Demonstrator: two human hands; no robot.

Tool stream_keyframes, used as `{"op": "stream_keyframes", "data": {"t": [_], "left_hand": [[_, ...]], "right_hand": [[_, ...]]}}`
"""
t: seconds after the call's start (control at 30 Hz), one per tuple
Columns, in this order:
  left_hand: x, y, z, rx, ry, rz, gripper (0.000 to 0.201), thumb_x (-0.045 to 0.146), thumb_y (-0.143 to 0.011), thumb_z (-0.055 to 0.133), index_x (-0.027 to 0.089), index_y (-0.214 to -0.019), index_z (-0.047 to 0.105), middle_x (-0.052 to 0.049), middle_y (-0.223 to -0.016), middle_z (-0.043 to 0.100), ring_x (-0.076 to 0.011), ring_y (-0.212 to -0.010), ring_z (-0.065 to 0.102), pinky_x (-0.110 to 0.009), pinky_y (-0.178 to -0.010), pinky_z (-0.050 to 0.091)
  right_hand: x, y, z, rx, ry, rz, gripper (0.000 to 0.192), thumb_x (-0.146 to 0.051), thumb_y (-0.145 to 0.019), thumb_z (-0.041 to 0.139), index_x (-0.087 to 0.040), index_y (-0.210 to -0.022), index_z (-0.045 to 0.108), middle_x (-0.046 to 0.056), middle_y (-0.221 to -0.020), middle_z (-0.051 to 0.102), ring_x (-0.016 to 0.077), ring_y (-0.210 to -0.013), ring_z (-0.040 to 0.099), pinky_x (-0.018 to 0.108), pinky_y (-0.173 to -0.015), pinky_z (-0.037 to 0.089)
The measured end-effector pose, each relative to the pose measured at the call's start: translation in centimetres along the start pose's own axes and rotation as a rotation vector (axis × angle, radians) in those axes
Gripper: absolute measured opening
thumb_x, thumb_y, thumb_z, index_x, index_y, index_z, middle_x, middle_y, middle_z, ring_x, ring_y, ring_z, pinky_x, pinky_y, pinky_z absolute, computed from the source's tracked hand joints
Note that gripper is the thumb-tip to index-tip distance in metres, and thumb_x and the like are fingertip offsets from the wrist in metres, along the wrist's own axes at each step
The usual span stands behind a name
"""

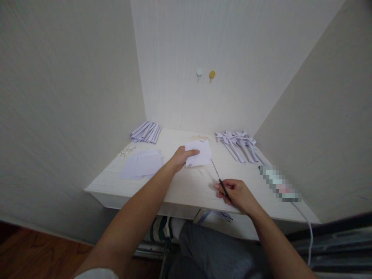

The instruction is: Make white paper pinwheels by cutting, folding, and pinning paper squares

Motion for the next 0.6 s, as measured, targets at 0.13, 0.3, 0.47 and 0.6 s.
{"op": "stream_keyframes", "data": {"t": [0.13,0.3,0.47,0.6], "left_hand": [[0.2,0.2,0.3,-0.041,-0.034,-0.006,0.045,0.032,-0.055,0.093,0.012,-0.092,0.077,-0.015,-0.098,0.082,-0.0271,-0.088,0.077,-0.036,-0.083,0.058],[-0.8,1.8,2.3,-0.292,-0.177,-0.187,0.041,0.025,-0.049,0.096,0.011,-0.084,0.080,-0.018,-0.090,0.081,-0.0274,-0.072,0.075,-0.036,-0.070,0.058],[-2.5,3.2,3.8,-0.524,-0.333,-0.365,0.030,0.018,-0.048,0.093,0.013,-0.075,0.081,-0.014,-0.079,0.081,-0.0241,-0.060,0.072,-0.031,-0.058,0.055],[-2.8,3.4,4.1,-0.588,-0.394,-0.394,0.024,0.019,-0.051,0.091,0.015,-0.073,0.081,-0.011,-0.077,0.081,-0.0226,-0.060,0.072,-0.029,-0.057,0.055]], "right_hand": [[0.5,-0.3,-1.6,0.025,-0.045,0.004,0.044,-0.056,-0.063,0.089,-0.015,-0.062,0.074,0.000,-0.040,0.057,0.0096,-0.037,0.043,0.025,-0.042,0.028],[0.9,-0.9,-3.4,0.231,-0.244,-0.069,0.046,-0.057,-0.062,0.088,-0.017,-0.079,0.073,0.007,-0.075,0.076,0.0118,-0.051,0.055,0.025,-0.048,0.041],[0.8,-1.3,-1.3,0.200,-0.401,-0.093,0.040,-0.048,-0.056,0.092,-0.020,-0.076,0.071,0.001,-0.071,0.069,0.0140,-0.063,0.061,0.026,-0.059,0.050],[0.8,-1.6,0.1,0.165,-0.458,-0.101,0.033,-0.037,-0.054,0.093,-0.019,-0.072,0.071,-0.002,-0.070,0.065,0.0135,-0.065,0.059,0.026,-0.059,0.049]]}}
Point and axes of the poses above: each hand's wrist, its own y-axis away from the middle knuckle, its own z-axis out of the palm, x = y × z, the point moved 6 cm from there along -y, towards the middle knuckle
